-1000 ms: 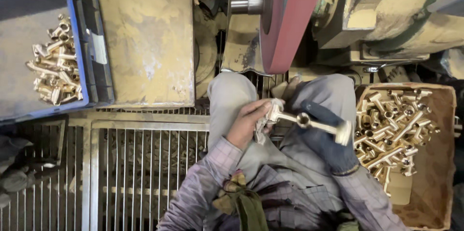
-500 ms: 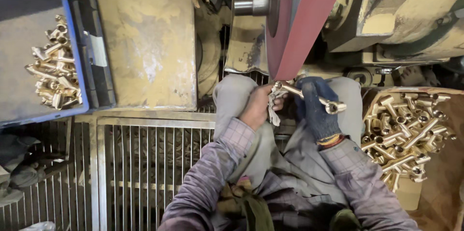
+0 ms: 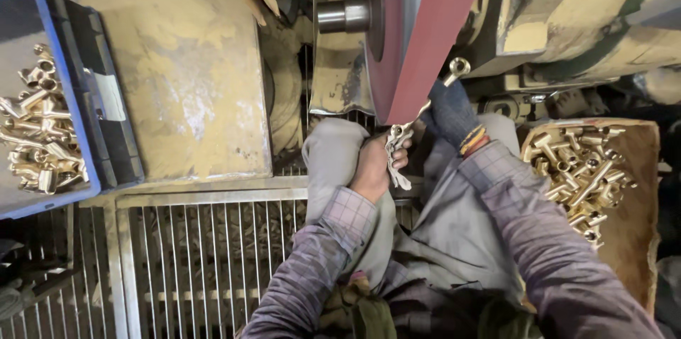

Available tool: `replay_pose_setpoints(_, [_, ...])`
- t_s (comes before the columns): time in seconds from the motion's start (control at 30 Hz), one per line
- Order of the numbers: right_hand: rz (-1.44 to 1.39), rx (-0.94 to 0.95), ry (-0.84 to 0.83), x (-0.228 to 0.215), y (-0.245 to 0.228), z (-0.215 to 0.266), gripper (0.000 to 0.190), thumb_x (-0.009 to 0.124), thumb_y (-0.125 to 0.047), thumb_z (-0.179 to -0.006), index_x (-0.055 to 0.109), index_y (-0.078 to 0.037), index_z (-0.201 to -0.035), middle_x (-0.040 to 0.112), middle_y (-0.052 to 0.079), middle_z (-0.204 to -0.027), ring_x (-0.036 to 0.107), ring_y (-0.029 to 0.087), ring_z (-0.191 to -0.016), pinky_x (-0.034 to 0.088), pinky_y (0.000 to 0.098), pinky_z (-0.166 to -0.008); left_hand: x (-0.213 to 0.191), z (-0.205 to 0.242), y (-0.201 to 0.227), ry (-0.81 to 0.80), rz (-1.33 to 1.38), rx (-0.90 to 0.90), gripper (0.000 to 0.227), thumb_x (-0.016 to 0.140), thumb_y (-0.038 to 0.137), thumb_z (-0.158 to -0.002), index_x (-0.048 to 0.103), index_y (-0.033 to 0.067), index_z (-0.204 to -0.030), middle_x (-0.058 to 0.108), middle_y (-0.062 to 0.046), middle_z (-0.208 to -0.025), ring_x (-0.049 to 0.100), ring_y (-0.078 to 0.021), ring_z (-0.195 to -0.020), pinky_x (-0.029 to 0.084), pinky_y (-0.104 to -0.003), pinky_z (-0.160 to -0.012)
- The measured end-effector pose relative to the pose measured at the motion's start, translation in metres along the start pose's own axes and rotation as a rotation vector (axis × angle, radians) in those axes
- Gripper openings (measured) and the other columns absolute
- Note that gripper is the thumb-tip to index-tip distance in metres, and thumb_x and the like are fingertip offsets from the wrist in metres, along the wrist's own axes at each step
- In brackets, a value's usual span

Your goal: The person sits at a belt grinding machine and repeatedly grinds small brass-colored metal parts. They hold each part with a cloth, press it against the moving belt, and then place the finished part into a cardboard box. The process is repeated for multiple items.

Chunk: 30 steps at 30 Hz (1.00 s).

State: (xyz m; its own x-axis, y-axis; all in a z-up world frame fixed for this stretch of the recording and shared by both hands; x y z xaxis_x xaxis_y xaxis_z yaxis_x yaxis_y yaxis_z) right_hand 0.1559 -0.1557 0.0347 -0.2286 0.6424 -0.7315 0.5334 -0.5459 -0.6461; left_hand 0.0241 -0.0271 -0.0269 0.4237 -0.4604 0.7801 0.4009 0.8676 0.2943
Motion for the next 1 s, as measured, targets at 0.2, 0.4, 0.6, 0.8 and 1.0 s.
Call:
replay_pose_setpoints(0.2, [-0.541, 0.548, 0.268, 0.003, -0.052, 0.068, 0.037, 0.053, -0.035, -0.116, 0.060, 0.001, -0.112, 0.058, 0.004, -0.077, 0.050, 0.014, -0.062, 0.038, 0.0284, -0.053, 0.000, -0.007, 0.006, 0.045, -0.057, 0.072, 0.022, 0.043, 0.010, -0.102, 0.062, -0.0007, -0.102, 0.058, -0.006, -0.078, 0.043, -0.0082, -0.054, 0.033, -0.025, -0.045])
replay_pose_setpoints(0.4, [-0.910, 0.479, 0.246, -0.018, -0.158, 0.138, 0.035, 0.047, -0.026, -0.107, 0.053, -0.002, -0.131, 0.059, 0.003, -0.083, 0.052, 0.009, -0.068, 0.044, 0.0251, -0.058, 0.023, 0.046, 0.022, -0.258, -0.180, -0.037, 0.036, 0.047, 0.021, -0.109, 0.068, -0.0064, -0.115, 0.057, -0.002, -0.074, 0.044, -0.0076, -0.051, 0.036, -0.023, -0.043])
replay_pose_setpoints(0.6, [-1.044, 0.231, -0.004, -0.074, -0.159, 0.150, 0.034, 0.054, -0.018, -0.102, 0.048, -0.002, -0.131, 0.062, 0.005, -0.094, 0.058, 0.009, -0.073, 0.048, 0.0249, -0.063, 0.052, 0.126, 0.026, -0.303, -0.423, 0.066, 0.036, 0.046, 0.022, -0.111, 0.065, -0.0029, -0.128, 0.064, -0.005, -0.086, 0.055, -0.0104, -0.060, 0.044, -0.023, -0.051])
replay_pose_setpoints(0.8, [-0.492, 0.007, 0.046, -0.101, -0.137, 0.123, 0.018, 0.057, -0.020, -0.103, 0.054, -0.004, -0.112, 0.060, 0.008, -0.095, 0.060, 0.014, -0.078, 0.048, 0.0287, -0.066, 0.067, 0.149, 0.017, -0.359, -0.363, 0.082, 0.037, 0.048, 0.024, -0.113, 0.059, -0.0006, -0.139, 0.067, -0.006, -0.099, 0.064, -0.0140, -0.078, 0.054, -0.028, -0.068])
replay_pose_setpoints(1.0, [-0.394, 0.351, 0.191, -0.069, -0.098, 0.061, 0.044, 0.048, -0.042, -0.112, 0.064, -0.005, -0.095, 0.066, 0.005, -0.080, 0.062, 0.016, -0.072, 0.047, 0.0312, -0.064, 0.050, 0.104, 0.028, -0.207, -0.315, 0.027, 0.034, 0.048, 0.021, -0.111, 0.059, -0.0022, -0.134, 0.067, -0.009, -0.100, 0.065, -0.0162, -0.079, 0.056, -0.030, -0.070])
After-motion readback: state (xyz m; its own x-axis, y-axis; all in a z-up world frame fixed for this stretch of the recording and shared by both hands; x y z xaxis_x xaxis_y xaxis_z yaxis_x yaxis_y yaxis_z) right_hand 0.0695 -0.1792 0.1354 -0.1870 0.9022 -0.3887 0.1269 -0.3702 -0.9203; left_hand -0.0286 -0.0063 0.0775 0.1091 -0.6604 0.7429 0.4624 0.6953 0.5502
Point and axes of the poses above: each hand's wrist, its own z-axis away from the middle knuckle, its own x-axis out of the palm, y = z × x, the point moved 3 cm from there along -z, towards the middle knuckle
